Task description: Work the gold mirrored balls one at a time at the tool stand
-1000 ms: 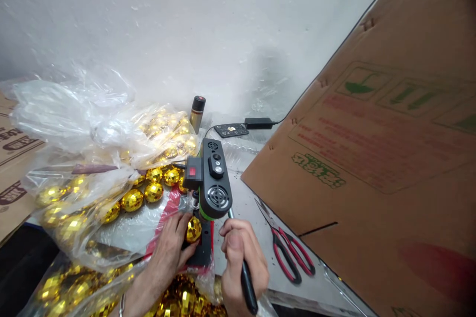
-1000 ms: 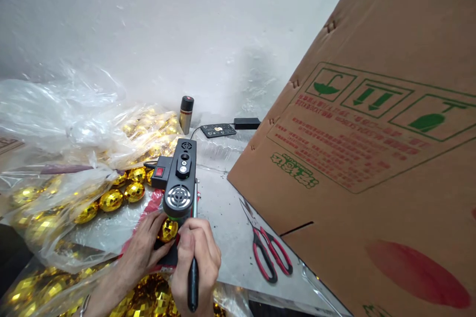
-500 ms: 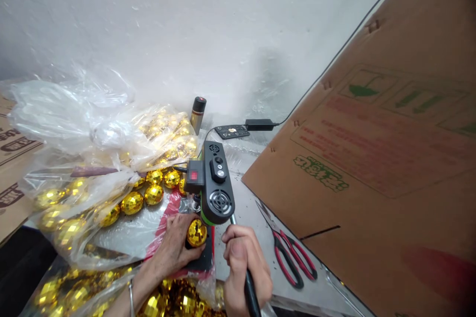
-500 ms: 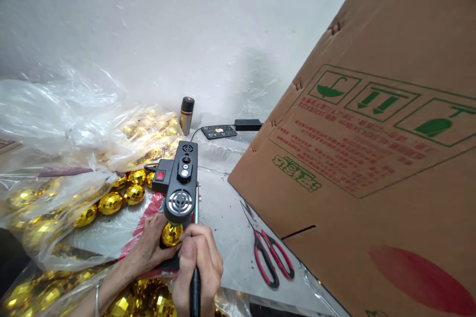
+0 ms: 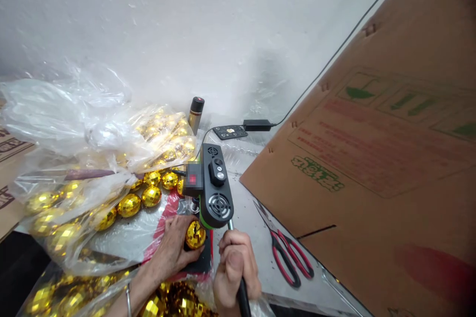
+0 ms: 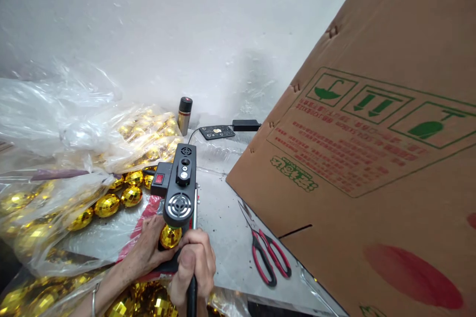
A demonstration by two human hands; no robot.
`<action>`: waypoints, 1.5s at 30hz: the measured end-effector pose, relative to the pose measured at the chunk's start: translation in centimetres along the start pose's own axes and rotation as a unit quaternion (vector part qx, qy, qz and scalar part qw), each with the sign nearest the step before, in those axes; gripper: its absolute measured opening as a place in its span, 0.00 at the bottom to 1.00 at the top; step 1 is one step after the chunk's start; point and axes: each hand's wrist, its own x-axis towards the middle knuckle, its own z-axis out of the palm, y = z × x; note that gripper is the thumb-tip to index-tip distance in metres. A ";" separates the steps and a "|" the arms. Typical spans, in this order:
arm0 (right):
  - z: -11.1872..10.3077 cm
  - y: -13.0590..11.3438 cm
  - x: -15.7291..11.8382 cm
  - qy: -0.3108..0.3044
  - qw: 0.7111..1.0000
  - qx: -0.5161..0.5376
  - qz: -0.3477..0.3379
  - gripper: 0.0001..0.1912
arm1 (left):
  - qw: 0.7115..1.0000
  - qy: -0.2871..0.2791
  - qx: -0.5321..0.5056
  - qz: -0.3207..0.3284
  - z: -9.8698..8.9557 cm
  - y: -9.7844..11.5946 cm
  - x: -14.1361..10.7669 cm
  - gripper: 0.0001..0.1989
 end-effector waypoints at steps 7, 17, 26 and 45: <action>0.4 0.1 -0.8 0.022 1.000 0.017 0.015 0.17 | 1.000 0.011 -0.002 -0.006 0.2 -0.1 0.0 0.24; 1.0 0.1 -0.5 0.043 0.999 -0.006 0.007 0.18 | 1.000 0.012 -0.004 -0.010 0.2 0.1 0.0 0.21; 1.4 -0.3 0.4 0.056 0.998 -0.028 -0.023 0.20 | 1.000 0.022 -0.010 0.002 0.7 -0.3 -0.2 0.22; 1.1 1.4 -1.1 0.047 0.997 -0.045 -0.041 0.24 | 0.999 -0.006 -0.038 -0.018 0.2 0.8 0.3 0.29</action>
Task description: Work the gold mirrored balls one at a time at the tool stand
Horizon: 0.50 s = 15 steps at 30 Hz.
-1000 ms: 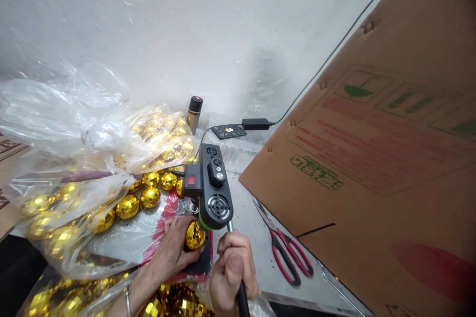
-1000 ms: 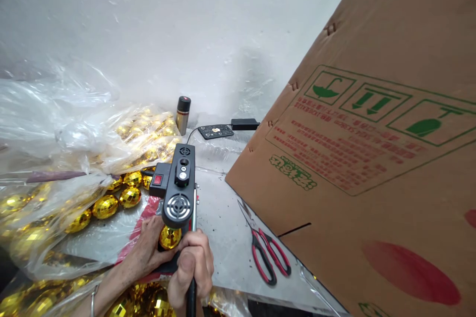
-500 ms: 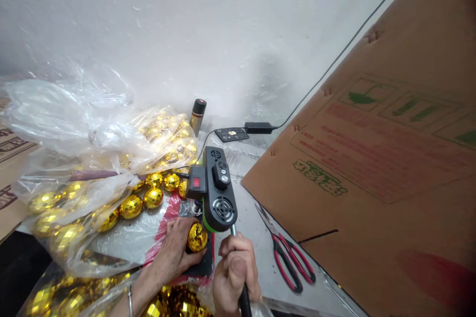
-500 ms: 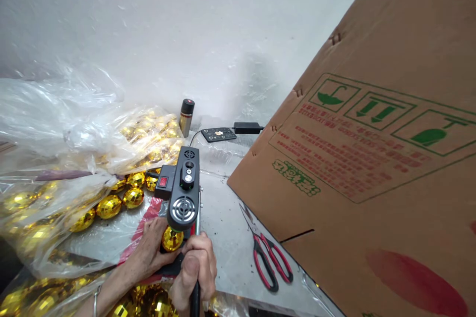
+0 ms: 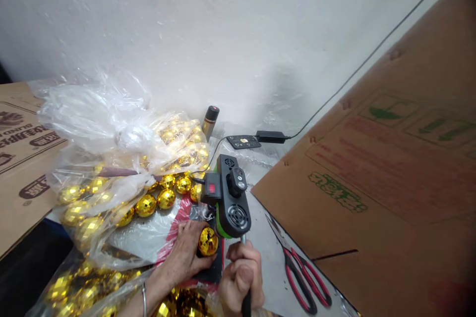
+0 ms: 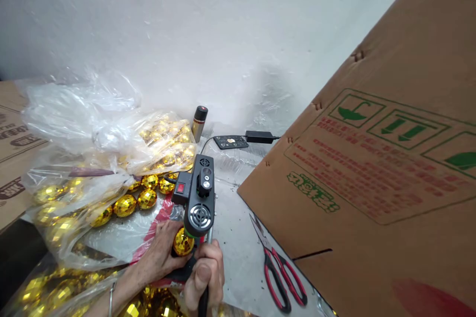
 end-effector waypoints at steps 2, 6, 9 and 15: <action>0.0 -0.1 0.2 -0.005 1.000 0.009 0.002 0.25 | 1.000 0.001 0.003 -0.001 0.0 0.1 0.0 0.28; -0.3 -1.7 2.9 -0.002 0.999 0.022 0.036 0.23 | 1.000 -0.009 0.006 -0.011 0.0 0.0 0.2 0.27; -0.7 -3.5 5.7 -0.038 0.992 0.006 0.122 0.22 | 1.000 -0.012 -0.005 -0.027 -0.5 0.0 0.1 0.30; -1.5 -4.3 6.9 -0.093 0.992 -0.026 0.085 0.23 | 0.997 -0.022 -0.053 -0.046 -5.9 2.0 -3.6 0.33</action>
